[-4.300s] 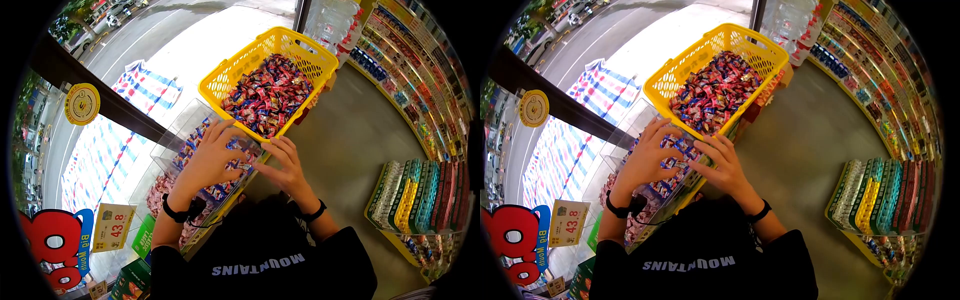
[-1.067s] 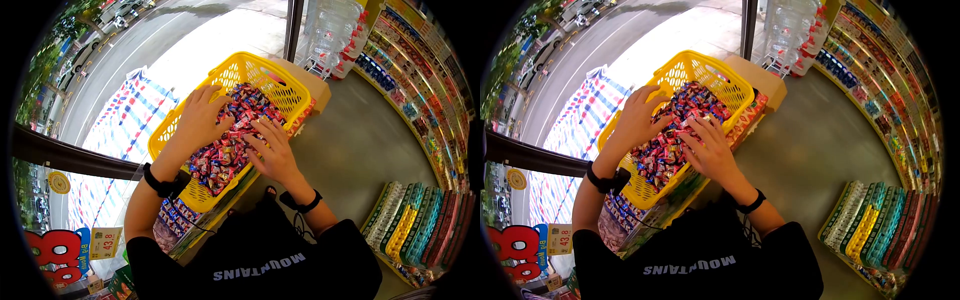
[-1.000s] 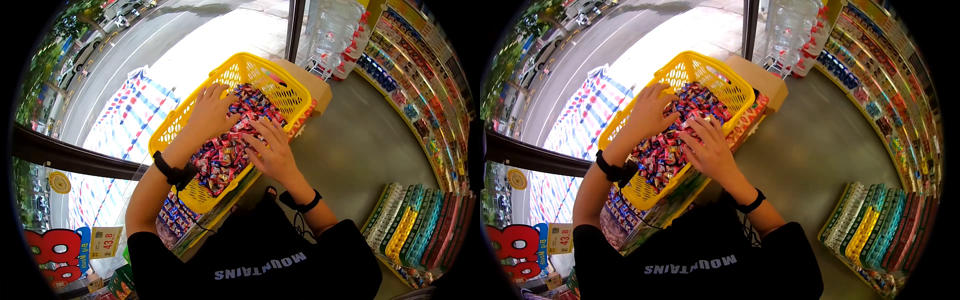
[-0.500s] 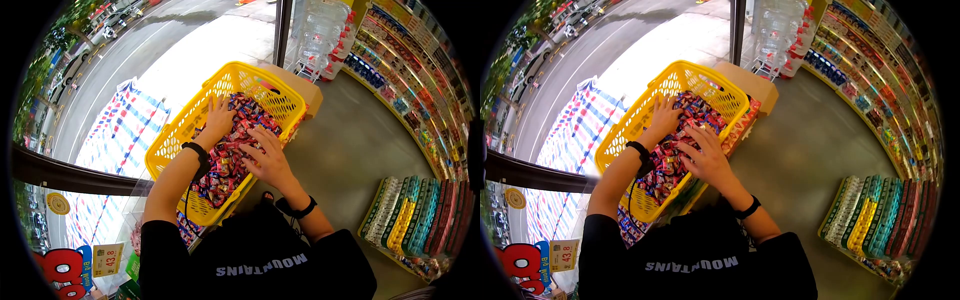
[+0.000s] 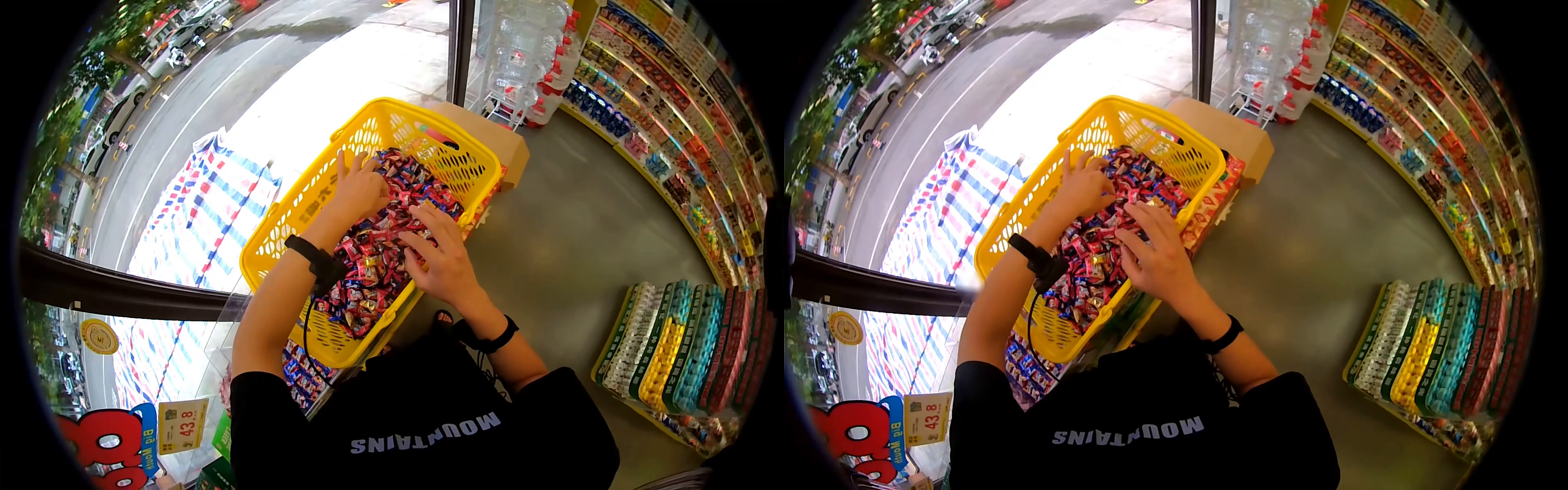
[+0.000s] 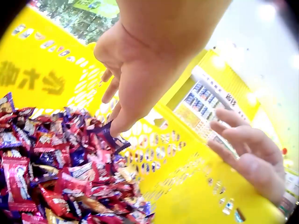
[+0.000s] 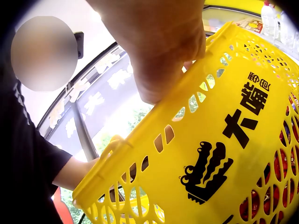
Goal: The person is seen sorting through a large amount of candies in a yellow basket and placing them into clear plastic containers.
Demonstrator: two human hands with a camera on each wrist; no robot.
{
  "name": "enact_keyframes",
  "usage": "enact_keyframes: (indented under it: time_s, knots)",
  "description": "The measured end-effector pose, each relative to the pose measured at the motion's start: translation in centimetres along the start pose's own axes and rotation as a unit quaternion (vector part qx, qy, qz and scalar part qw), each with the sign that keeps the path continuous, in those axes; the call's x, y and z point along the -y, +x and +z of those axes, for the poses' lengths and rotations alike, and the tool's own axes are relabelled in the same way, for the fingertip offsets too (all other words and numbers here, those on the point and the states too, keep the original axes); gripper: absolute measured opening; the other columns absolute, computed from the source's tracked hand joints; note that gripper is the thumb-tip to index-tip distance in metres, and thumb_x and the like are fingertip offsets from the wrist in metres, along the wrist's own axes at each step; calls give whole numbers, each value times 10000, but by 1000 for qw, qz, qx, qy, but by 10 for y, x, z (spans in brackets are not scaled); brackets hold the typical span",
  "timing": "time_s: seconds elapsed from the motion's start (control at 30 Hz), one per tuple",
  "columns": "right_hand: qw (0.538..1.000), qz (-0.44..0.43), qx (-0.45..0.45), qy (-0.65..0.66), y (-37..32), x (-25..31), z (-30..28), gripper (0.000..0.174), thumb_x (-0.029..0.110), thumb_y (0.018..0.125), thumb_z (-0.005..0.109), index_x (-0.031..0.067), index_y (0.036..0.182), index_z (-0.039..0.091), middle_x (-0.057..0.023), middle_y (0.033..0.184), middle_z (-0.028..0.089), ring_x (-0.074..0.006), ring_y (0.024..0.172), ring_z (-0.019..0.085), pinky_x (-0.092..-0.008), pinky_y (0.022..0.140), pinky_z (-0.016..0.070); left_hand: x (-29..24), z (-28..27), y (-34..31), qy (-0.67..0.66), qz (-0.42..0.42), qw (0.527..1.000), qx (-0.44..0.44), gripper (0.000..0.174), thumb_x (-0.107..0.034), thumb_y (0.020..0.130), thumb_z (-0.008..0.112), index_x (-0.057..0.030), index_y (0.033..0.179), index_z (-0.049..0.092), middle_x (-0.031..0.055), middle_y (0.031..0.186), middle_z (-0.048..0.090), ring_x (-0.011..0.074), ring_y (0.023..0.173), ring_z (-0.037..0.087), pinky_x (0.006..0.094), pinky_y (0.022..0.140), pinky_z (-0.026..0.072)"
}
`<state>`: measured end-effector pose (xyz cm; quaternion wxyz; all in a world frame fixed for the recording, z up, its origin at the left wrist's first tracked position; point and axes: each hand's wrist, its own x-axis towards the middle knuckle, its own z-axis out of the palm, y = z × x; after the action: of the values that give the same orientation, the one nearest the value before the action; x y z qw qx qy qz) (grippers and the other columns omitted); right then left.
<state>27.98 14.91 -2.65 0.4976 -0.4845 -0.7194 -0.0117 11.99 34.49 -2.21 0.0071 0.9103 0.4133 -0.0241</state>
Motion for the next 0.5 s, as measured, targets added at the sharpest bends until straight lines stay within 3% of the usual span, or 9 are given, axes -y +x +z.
enact_keyframes:
  time_s: [0.23,0.5]
  knots:
    - [997,61,-13,55,-3,-1,-1,373,74,849,850,31,1205,748,-206,1511,571,-434,1410,547,-543,1184,460,-42,-100,-90,-69,121,989,-42,132,-315,887,835,-234,978,885,37,1514,614,338,1567,378,692,1326,99]
    - [994,-37,18,101,2,11,-15,306,84,830,864,49,1121,774,-160,1439,641,-403,1372,594,-536,1148,487,-65,-117,-161,-35,99,984,-143,166,-272,846,868,-211,1000,861,21,1503,620,330,1547,421,700,1321,141]
